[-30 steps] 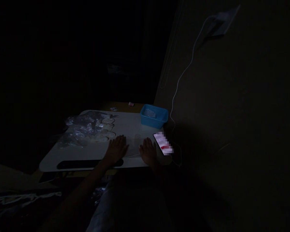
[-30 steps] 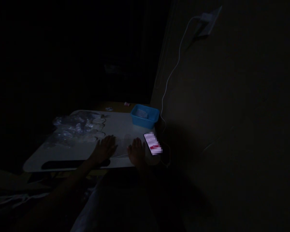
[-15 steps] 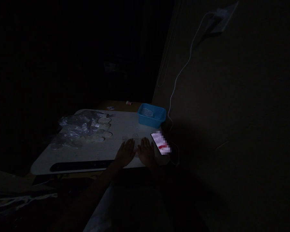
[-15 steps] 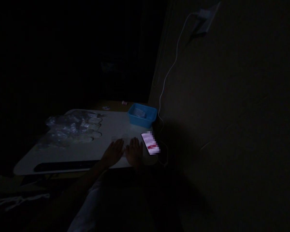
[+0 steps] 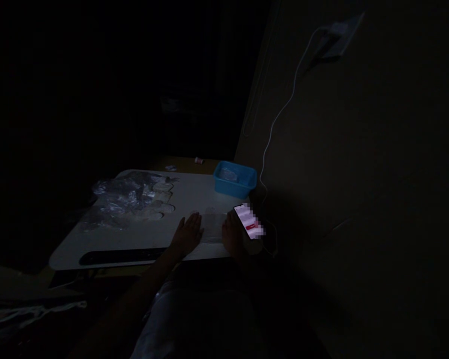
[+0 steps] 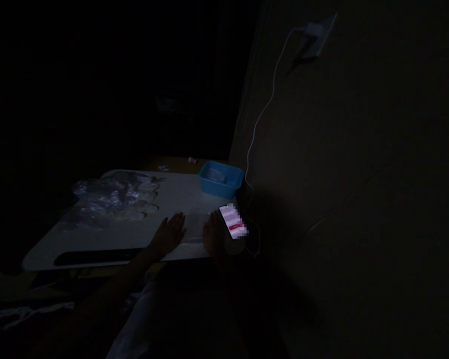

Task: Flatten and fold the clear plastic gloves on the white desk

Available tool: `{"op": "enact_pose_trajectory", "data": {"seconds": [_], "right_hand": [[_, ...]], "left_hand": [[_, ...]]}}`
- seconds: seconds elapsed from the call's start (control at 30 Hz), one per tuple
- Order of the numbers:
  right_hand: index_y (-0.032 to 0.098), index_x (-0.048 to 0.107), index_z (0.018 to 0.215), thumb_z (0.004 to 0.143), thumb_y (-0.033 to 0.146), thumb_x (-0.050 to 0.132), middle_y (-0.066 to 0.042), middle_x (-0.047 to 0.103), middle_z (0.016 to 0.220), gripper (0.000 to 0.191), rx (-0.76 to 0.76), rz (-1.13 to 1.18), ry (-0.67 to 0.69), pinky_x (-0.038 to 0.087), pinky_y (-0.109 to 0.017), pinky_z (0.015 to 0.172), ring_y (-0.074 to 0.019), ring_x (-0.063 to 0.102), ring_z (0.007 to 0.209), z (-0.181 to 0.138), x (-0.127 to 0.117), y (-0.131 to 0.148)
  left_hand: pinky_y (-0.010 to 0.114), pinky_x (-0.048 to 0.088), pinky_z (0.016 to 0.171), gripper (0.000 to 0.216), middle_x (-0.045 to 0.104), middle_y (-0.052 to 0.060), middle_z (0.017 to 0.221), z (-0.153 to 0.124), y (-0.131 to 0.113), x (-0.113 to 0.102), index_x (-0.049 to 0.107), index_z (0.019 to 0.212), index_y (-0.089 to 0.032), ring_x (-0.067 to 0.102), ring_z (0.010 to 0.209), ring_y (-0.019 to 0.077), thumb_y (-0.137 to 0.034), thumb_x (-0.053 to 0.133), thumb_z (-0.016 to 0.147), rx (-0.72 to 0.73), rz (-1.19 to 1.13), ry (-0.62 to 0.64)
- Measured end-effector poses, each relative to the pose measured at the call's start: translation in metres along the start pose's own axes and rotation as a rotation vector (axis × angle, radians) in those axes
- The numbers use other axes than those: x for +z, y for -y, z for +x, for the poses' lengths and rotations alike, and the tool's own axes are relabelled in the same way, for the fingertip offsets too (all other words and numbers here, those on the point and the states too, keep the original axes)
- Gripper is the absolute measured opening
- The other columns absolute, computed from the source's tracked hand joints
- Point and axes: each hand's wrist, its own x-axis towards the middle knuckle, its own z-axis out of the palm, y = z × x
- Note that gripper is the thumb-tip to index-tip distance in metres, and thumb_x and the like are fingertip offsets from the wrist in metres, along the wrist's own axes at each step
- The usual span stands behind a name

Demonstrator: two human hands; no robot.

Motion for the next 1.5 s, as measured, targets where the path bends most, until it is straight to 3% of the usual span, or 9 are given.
{"op": "enact_pose_trajectory", "data": {"seconds": [0.17,0.3,0.43,0.73,1.0,1.3,1.4,1.5], "right_hand": [[0.008,0.034,0.131,0.090,0.030,0.026,-0.010,0.032,0.139,0.047,-0.262,0.022,0.094,0.015,-0.039,0.107,-0.0199,0.021,0.131,-0.003,-0.005,0.032],[0.010,0.033,0.132,0.092,0.036,0.020,-0.010,0.031,0.139,0.050,-0.316,0.021,0.152,0.013,-0.041,0.107,-0.0187,0.020,0.131,-0.003,0.000,0.052],[0.012,0.037,0.131,0.091,0.039,0.022,-0.011,0.036,0.136,0.050,-0.278,-0.023,0.185,0.012,-0.043,0.106,-0.0204,0.028,0.128,-0.003,0.006,0.043],[0.008,0.038,0.129,0.090,0.038,0.027,-0.015,0.036,0.136,0.051,-0.155,-0.092,0.121,0.019,-0.043,0.103,-0.0237,0.030,0.126,-0.004,0.001,0.003],[0.006,0.038,0.129,0.090,0.037,0.026,-0.014,0.036,0.136,0.052,-0.117,-0.095,0.117,0.024,-0.039,0.101,-0.0232,0.030,0.126,-0.005,0.001,-0.005],[0.006,0.036,0.130,0.090,0.037,0.024,-0.014,0.033,0.137,0.052,-0.104,-0.091,0.156,0.018,-0.041,0.104,-0.0223,0.027,0.128,-0.004,-0.005,-0.001],[0.007,0.037,0.130,0.090,0.037,0.024,-0.014,0.035,0.137,0.051,-0.103,-0.086,0.151,0.019,-0.041,0.104,-0.0222,0.028,0.128,-0.004,-0.006,0.000],[0.007,0.038,0.129,0.090,0.036,0.025,-0.014,0.036,0.136,0.050,-0.114,-0.087,0.126,0.019,-0.041,0.104,-0.0225,0.029,0.127,-0.004,-0.005,0.000]], "left_hand": [[0.044,0.020,0.102,0.050,0.029,0.013,0.140,0.000,0.001,-0.001,0.034,0.132,-0.010,0.027,0.129,0.0222,-0.028,0.024,0.086,0.000,0.004,0.009],[0.043,0.022,0.102,0.051,0.028,0.011,0.141,0.000,0.002,-0.002,0.033,0.132,-0.011,0.025,0.130,0.0216,-0.025,0.028,0.084,-0.003,-0.005,0.071],[0.043,0.021,0.103,0.051,0.028,0.013,0.140,0.000,0.001,-0.003,0.033,0.132,-0.009,0.025,0.129,0.0217,-0.026,0.027,0.084,-0.003,-0.007,0.063],[0.044,0.021,0.102,0.050,0.030,0.013,0.139,0.000,0.000,-0.001,0.034,0.131,-0.009,0.028,0.128,0.0223,-0.031,0.022,0.088,-0.002,-0.024,-0.003],[0.044,0.022,0.102,0.050,0.032,0.012,0.139,-0.001,0.001,0.000,0.035,0.131,-0.012,0.029,0.128,0.0214,-0.032,0.022,0.087,0.006,-0.049,-0.031],[0.045,0.029,0.099,0.049,0.038,0.018,0.134,-0.004,0.015,-0.004,0.041,0.125,-0.004,0.033,0.125,0.0267,-0.028,0.025,0.086,-0.214,-0.022,-0.066],[0.047,0.029,0.099,0.047,0.040,0.017,0.133,-0.001,0.007,-0.008,0.040,0.126,-0.005,0.034,0.124,0.0275,-0.023,0.028,0.084,-0.142,-0.042,-0.100],[0.041,0.032,0.099,0.047,0.043,0.016,0.131,0.009,-0.014,-0.006,0.041,0.125,-0.006,0.038,0.122,0.0242,-0.014,0.031,0.080,0.060,-0.111,-0.092]]}}
